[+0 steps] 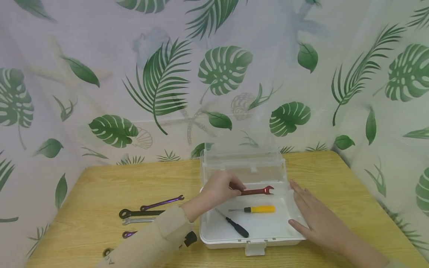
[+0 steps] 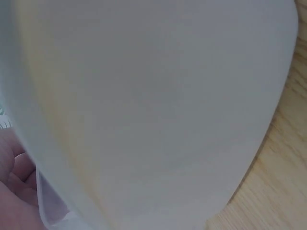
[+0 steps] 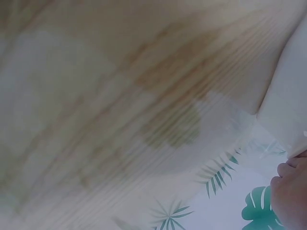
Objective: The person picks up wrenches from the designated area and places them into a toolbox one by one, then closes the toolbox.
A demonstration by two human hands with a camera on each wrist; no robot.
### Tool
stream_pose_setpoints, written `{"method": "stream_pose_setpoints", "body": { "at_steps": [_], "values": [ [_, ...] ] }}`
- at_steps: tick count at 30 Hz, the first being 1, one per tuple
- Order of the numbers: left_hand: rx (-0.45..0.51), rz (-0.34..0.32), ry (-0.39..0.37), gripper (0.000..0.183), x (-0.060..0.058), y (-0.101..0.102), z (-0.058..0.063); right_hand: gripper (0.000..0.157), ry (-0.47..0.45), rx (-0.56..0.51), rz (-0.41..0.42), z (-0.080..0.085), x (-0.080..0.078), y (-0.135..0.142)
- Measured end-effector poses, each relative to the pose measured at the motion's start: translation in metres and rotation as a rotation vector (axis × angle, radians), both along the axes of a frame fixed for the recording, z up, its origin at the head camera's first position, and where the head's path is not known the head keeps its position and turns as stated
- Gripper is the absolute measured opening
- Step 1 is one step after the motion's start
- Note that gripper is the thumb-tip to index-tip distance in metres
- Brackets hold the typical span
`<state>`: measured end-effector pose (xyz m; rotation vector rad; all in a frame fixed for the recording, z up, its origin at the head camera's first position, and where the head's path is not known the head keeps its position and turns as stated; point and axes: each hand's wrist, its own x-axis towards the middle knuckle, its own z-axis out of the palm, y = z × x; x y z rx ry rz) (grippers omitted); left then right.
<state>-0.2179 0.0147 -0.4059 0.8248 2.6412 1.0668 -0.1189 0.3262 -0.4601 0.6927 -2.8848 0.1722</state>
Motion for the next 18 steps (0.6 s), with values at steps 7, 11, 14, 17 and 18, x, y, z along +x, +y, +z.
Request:
{"method": "stream_pose_setpoints", "body": {
  "at_steps": [7,11,14,17,18],
  "values": [
    [0.080,0.000,-0.038,0.016,-0.002,-0.008,-0.003,0.084,0.064,0.006,0.031,-0.003,-0.001,0.002],
    [0.102,-0.012,-0.044,0.015,-0.004,-0.016,-0.003,0.084,0.067,0.013,0.029,-0.003,-0.001,0.001],
    [0.109,-0.016,-0.045,0.014,-0.004,-0.022,-0.003,0.084,0.044,0.016,0.015,0.000,-0.001,0.000],
    [0.111,-0.006,-0.044,0.013,-0.004,-0.028,-0.003,0.086,-0.009,0.012,-0.015,0.002,0.000,-0.002],
    [0.115,-0.003,-0.044,0.013,-0.004,-0.030,-0.003,0.086,-0.029,0.013,-0.026,0.003,0.000,-0.003]
  ]
}}
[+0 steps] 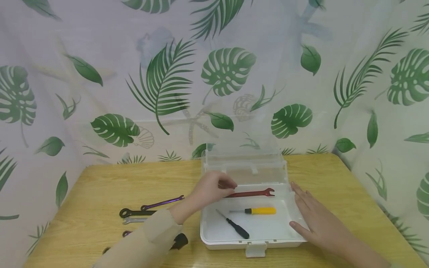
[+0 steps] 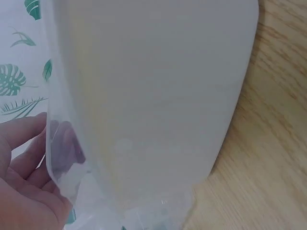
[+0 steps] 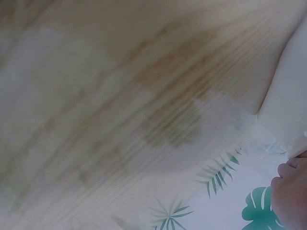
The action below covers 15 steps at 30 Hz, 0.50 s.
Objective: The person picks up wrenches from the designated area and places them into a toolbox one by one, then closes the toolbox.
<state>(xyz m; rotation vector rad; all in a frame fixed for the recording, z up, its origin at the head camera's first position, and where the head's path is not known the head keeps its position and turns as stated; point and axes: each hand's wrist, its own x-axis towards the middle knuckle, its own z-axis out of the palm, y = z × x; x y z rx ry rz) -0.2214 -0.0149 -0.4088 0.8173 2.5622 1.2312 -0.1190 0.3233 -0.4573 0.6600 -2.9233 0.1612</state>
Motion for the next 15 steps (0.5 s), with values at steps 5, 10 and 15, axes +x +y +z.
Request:
{"method": "stream_pose_setpoints", "body": {
  "at_steps": [5,10,15],
  "values": [
    [0.035,0.012,-0.009,0.014,0.000,-0.010,0.003,0.087,-0.022,0.000,-0.015,0.000,0.000,-0.001],
    [0.060,0.024,-0.010,0.015,0.000,-0.022,0.007,0.087,0.001,0.011,-0.006,-0.001,-0.001,0.000],
    [0.062,0.041,-0.004,0.015,-0.001,-0.036,0.011,0.088,-0.020,0.013,-0.015,-0.002,-0.001,0.000]
  ]
}}
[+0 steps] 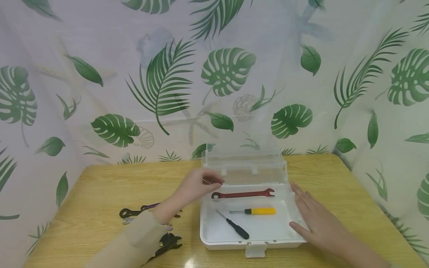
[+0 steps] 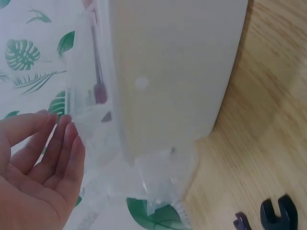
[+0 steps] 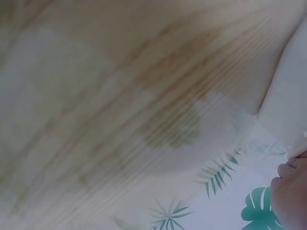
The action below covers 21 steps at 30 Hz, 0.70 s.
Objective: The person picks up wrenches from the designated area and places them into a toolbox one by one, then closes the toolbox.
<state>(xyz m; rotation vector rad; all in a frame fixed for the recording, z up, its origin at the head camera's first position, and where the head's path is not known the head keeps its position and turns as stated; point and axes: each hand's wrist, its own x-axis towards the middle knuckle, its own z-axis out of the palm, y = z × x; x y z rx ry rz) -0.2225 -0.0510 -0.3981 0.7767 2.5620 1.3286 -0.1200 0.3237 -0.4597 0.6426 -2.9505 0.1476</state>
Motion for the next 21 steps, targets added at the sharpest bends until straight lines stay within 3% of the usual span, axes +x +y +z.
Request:
{"method": "stream_pose_setpoints", "body": {
  "at_steps": [10,17,21],
  "values": [
    [0.023,0.092,0.017,0.015,0.000,-0.030,0.006,0.087,0.018,-0.004,0.006,-0.001,0.001,0.000],
    [0.042,0.180,-0.025,0.015,0.002,-0.051,0.006,0.087,0.015,-0.012,0.000,-0.002,0.001,0.001],
    [0.050,0.196,-0.042,0.017,0.002,-0.064,0.003,0.087,0.026,-0.017,0.005,-0.002,0.001,0.001]
  ]
}}
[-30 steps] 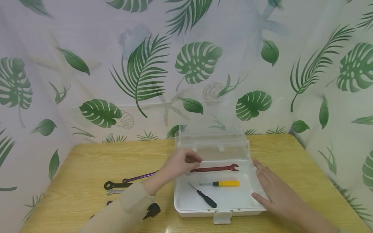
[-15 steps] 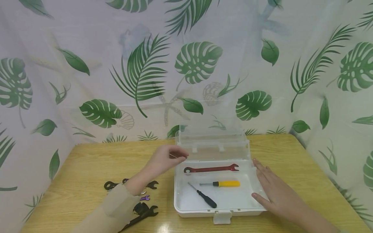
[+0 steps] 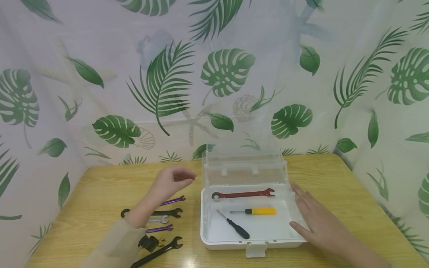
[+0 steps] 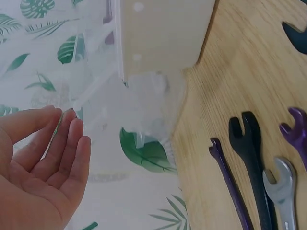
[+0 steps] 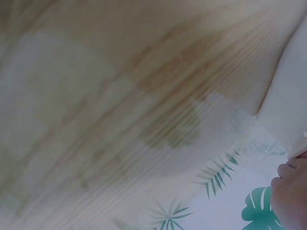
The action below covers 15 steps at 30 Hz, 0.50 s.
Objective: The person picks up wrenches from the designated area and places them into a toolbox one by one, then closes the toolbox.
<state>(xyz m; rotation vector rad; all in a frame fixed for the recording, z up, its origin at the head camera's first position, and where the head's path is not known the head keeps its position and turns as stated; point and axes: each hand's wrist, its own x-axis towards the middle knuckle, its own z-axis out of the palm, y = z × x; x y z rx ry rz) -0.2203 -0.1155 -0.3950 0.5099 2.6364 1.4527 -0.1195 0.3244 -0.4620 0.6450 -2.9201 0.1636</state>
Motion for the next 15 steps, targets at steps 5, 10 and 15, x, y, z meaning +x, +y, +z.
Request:
{"method": "stream_pose_setpoints", "body": {
  "at_steps": [5,10,15],
  "values": [
    [0.001,0.022,-0.022,0.019,0.000,-0.013,-0.005,0.088,0.000,0.002,0.001,-0.001,0.000,0.001],
    [-0.013,0.053,-0.036,0.021,0.001,-0.023,-0.010,0.088,0.002,0.003,0.004,0.000,0.000,0.002],
    [-0.018,0.084,-0.039,0.020,0.004,-0.032,-0.015,0.087,-0.030,-0.007,-0.005,0.001,0.001,0.000]
  ]
}}
